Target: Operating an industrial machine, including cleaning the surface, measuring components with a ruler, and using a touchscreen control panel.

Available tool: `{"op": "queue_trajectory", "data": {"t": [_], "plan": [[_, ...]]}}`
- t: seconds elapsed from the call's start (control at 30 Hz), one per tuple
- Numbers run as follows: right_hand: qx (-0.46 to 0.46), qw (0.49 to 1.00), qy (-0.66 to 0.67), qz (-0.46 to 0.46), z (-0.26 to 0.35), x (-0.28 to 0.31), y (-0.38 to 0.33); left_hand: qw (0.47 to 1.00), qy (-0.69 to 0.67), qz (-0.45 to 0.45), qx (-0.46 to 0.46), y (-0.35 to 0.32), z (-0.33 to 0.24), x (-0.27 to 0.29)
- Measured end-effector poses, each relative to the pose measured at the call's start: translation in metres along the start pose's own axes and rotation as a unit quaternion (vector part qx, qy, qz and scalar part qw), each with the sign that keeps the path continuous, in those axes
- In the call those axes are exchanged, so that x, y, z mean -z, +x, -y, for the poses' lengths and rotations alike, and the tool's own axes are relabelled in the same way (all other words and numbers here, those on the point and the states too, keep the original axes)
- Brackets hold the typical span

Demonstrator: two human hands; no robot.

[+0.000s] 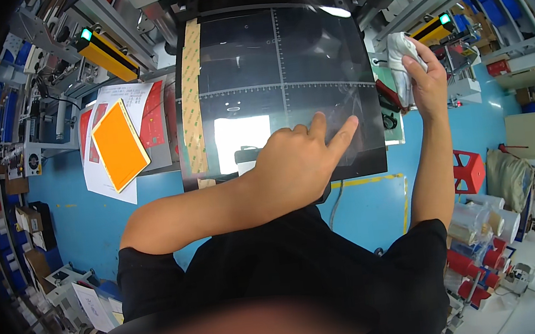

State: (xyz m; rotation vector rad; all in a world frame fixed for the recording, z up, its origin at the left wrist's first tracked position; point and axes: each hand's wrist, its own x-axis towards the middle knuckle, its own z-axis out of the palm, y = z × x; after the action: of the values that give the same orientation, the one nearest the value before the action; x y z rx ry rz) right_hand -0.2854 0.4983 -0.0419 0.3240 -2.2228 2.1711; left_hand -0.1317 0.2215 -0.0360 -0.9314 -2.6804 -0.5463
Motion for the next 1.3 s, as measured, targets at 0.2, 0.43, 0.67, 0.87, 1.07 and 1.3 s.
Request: {"op": "queue_trajectory", "data": {"t": [0.2, 0.43, 0.67, 0.87, 1.07, 1.3], "plan": [[-0.108, 0.993, 0.055, 0.005, -0.011, -0.031, 0.015, 0.996, -0.047, -0.072, 0.022, -0.01, -0.005, 0.014], [-0.185, 0.947, 0.193, 0.179, -0.052, -0.115, 0.063, 0.993, -0.059, -0.1, 0.03, -0.02, -0.003, 0.012], [-0.212, 0.9, 0.273, 0.267, -0.072, -0.191, 0.127, 0.989, -0.046, -0.13, 0.048, -0.023, -0.003, 0.009], [-0.23, 0.887, 0.183, 0.356, -0.067, -0.24, 0.138, 0.984, -0.061, -0.159, 0.058, -0.023, -0.005, 0.01], [-0.291, 0.838, 0.027, 0.461, -0.035, -0.242, 0.089, 0.972, -0.089, -0.207, 0.06, -0.027, -0.003, 0.014], [-0.256, 0.881, 0.01, 0.399, -0.034, -0.245, 0.08, 0.966, -0.11, -0.228, 0.055, -0.028, 0.005, 0.038]]}}
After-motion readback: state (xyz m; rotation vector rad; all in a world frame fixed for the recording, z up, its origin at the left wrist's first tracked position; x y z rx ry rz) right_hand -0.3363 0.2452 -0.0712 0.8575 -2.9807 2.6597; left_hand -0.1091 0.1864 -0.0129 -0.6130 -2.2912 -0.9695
